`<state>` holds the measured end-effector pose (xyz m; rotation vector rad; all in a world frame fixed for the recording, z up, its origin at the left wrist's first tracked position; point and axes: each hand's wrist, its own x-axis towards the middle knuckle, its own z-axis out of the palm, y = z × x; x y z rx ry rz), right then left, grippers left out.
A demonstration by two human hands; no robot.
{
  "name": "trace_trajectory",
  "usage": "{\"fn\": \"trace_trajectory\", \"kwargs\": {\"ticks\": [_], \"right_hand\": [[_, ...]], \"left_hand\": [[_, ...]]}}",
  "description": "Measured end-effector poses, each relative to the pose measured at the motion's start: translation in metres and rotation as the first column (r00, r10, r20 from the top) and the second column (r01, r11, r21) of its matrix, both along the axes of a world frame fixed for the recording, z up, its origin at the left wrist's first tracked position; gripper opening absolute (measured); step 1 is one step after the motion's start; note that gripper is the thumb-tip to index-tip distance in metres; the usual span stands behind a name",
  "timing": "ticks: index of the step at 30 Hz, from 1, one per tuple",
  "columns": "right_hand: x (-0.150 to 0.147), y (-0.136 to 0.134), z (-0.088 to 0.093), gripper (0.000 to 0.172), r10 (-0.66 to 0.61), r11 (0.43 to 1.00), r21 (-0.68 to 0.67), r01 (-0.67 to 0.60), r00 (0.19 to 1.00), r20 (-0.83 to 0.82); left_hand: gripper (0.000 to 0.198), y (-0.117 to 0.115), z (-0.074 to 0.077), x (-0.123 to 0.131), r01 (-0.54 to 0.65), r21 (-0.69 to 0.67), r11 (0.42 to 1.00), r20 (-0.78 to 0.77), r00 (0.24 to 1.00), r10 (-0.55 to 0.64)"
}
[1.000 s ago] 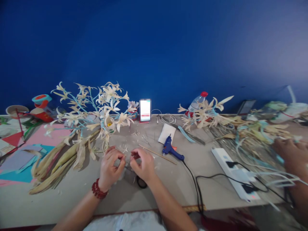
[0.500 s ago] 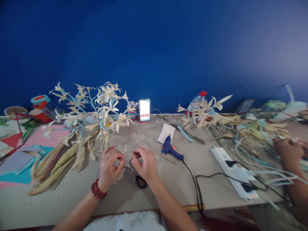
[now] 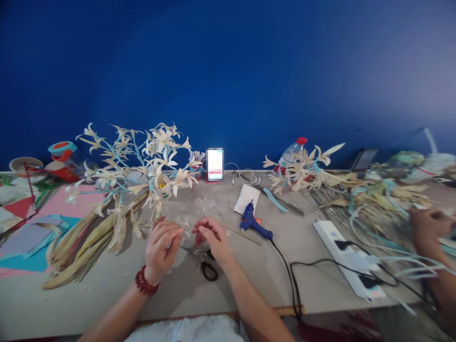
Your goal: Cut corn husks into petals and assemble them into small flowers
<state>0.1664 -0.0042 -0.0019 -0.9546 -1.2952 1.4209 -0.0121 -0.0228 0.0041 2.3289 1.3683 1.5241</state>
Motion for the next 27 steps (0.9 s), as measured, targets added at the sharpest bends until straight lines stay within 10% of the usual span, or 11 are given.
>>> {"fn": "trace_trajectory", "kwargs": {"ticks": [5, 13, 21, 27], "right_hand": [[-0.016, -0.011, 0.006, 0.030, 0.259, 0.903, -0.234, -0.361, 0.891, -0.374], [-0.010, -0.011, 0.005, 0.023, 0.194, 0.935, -0.231, -0.270, 0.933, -0.305], [-0.003, -0.006, 0.006, 0.019, 0.243, 0.964, -0.095, -0.250, 0.967, -0.078], [0.003, -0.003, 0.003, 0.019, 0.372, 0.924, -0.082, -0.373, 0.928, -0.027]], "left_hand": [[0.023, 0.000, -0.003, -0.005, 0.010, 0.071, 0.997, 0.009, 1.000, -0.011], [0.023, 0.003, -0.008, 0.000, 0.284, -0.176, 0.943, 0.296, 0.928, -0.224], [0.026, 0.006, -0.002, 0.000, 0.652, -0.558, 0.514, 0.653, 0.727, -0.214], [0.020, 0.005, -0.003, 0.000, 0.765, -0.535, 0.359, 0.796, 0.599, -0.091]]}}
